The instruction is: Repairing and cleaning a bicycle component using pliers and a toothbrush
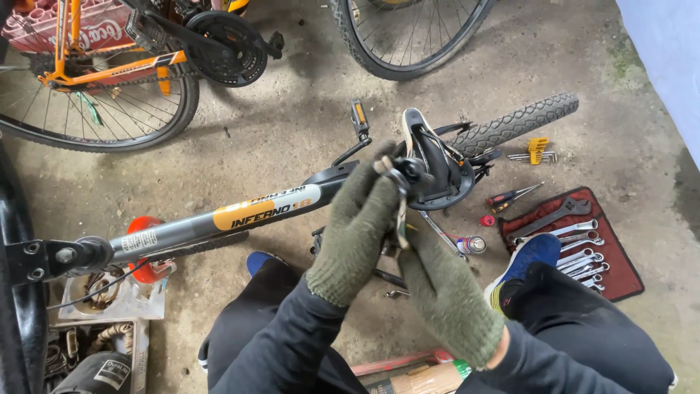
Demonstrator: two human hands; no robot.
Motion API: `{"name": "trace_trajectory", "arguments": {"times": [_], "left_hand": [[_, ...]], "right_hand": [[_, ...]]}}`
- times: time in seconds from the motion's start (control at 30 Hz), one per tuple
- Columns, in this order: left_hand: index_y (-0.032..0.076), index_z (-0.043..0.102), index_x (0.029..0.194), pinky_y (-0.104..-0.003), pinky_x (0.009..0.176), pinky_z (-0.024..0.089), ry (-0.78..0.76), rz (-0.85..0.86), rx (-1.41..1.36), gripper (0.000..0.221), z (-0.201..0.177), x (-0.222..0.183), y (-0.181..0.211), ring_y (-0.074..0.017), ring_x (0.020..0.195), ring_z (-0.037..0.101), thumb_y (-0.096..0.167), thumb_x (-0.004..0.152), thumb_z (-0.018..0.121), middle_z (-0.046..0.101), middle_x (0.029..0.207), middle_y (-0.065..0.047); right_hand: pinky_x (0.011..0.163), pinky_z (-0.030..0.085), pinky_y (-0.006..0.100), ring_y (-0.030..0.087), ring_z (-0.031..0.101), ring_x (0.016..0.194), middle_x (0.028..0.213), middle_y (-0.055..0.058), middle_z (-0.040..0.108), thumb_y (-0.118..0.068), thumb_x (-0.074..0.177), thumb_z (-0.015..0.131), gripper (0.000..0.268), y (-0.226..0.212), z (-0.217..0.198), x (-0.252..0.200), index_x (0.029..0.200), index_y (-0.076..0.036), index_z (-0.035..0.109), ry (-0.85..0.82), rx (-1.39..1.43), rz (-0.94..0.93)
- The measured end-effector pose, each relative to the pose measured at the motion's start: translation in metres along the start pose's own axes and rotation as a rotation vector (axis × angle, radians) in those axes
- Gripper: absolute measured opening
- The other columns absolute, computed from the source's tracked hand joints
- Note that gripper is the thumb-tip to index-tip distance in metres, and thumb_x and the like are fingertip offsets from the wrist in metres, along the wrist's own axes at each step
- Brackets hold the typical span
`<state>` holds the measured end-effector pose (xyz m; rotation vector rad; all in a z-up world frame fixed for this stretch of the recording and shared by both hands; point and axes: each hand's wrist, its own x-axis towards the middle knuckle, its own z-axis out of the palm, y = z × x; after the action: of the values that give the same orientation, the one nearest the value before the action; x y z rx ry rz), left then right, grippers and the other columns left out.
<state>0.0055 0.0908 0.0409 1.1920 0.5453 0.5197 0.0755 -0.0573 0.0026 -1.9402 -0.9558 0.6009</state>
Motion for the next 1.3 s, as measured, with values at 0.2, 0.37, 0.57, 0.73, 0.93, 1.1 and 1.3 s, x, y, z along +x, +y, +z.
{"name": "trace_trajectory", "arguments": {"times": [0.2, 0.37, 0.57, 0.73, 0.93, 1.1, 1.3], "left_hand": [[0.001, 0.041, 0.154, -0.032, 0.092, 0.051, -0.053, 0.134, -0.403, 0.054, -0.008, 0.016, -0.024, -0.0212, 0.104, 0.060, 0.022, 0.105, 0.053, 0.061, 0.122, -0.014], [-0.004, 0.051, 0.144, -0.034, 0.116, 0.042, 0.033, 0.103, -0.070, 0.051, 0.015, 0.014, -0.012, -0.0239, 0.133, 0.056, 0.024, 0.102, 0.050, 0.058, 0.145, -0.017], [0.002, 0.051, 0.148, -0.018, 0.065, 0.042, -0.041, 0.041, -0.438, 0.047, 0.021, 0.031, -0.031, -0.0056, 0.076, 0.052, 0.020, 0.105, 0.055, 0.060, 0.101, -0.003], [0.001, 0.060, 0.139, -0.035, 0.099, 0.059, 0.077, 0.058, -0.368, 0.041, 0.054, 0.044, -0.007, -0.0228, 0.108, 0.068, 0.018, 0.101, 0.062, 0.066, 0.122, -0.019], [0.002, 0.053, 0.142, -0.043, 0.099, 0.061, -0.111, 0.070, -0.522, 0.049, 0.032, 0.085, -0.035, -0.0326, 0.106, 0.071, 0.025, 0.101, 0.064, 0.062, 0.125, -0.027], [0.001, 0.052, 0.148, -0.023, 0.085, 0.054, -0.129, -0.079, -0.325, 0.050, 0.042, 0.079, -0.021, -0.0142, 0.094, 0.064, 0.016, 0.100, 0.056, 0.065, 0.116, -0.012], [0.003, 0.044, 0.151, -0.033, 0.100, 0.055, -0.242, -0.088, -0.320, 0.056, 0.033, 0.096, -0.012, -0.0291, 0.118, 0.066, 0.017, 0.098, 0.056, 0.061, 0.134, -0.023]], "right_hand": [[0.059, 0.054, 0.029, 0.017, 0.069, 0.068, 0.092, 0.007, 0.077, -0.007, 0.096, 0.053, 0.032, -0.014, -0.010, 0.017, 0.126, -0.001, 0.063, -0.049, 0.093, -0.154], [0.054, 0.052, 0.034, 0.020, 0.068, 0.061, 0.083, 0.010, 0.076, -0.001, 0.091, 0.055, 0.040, -0.011, -0.009, 0.015, 0.131, -0.003, 0.061, 0.056, 0.090, -0.151], [0.065, 0.051, 0.038, 0.028, 0.066, 0.073, 0.105, 0.019, 0.071, -0.005, 0.095, 0.055, 0.038, 0.015, -0.017, 0.013, 0.131, 0.008, 0.057, 0.031, -0.205, -0.406], [0.101, 0.054, 0.052, 0.039, 0.064, 0.121, 0.121, 0.021, 0.072, -0.029, 0.102, 0.053, 0.038, 0.004, -0.029, 0.022, 0.136, -0.013, 0.061, 0.095, 0.042, 0.005], [0.097, 0.052, 0.059, 0.052, 0.061, 0.117, 0.120, 0.034, 0.068, -0.023, 0.103, 0.055, 0.037, 0.022, -0.037, 0.033, 0.133, -0.001, 0.061, 0.111, -0.019, -0.052], [0.086, 0.056, 0.046, 0.041, 0.067, 0.103, 0.115, 0.026, 0.070, -0.012, 0.100, 0.056, 0.033, 0.039, -0.030, 0.045, 0.130, 0.002, 0.061, 0.244, -0.097, -0.201], [0.071, 0.058, 0.032, 0.024, 0.075, 0.083, 0.103, 0.014, 0.078, -0.007, 0.093, 0.059, 0.031, 0.019, -0.038, 0.057, 0.123, 0.002, 0.064, 0.221, 0.013, -0.193]]}}
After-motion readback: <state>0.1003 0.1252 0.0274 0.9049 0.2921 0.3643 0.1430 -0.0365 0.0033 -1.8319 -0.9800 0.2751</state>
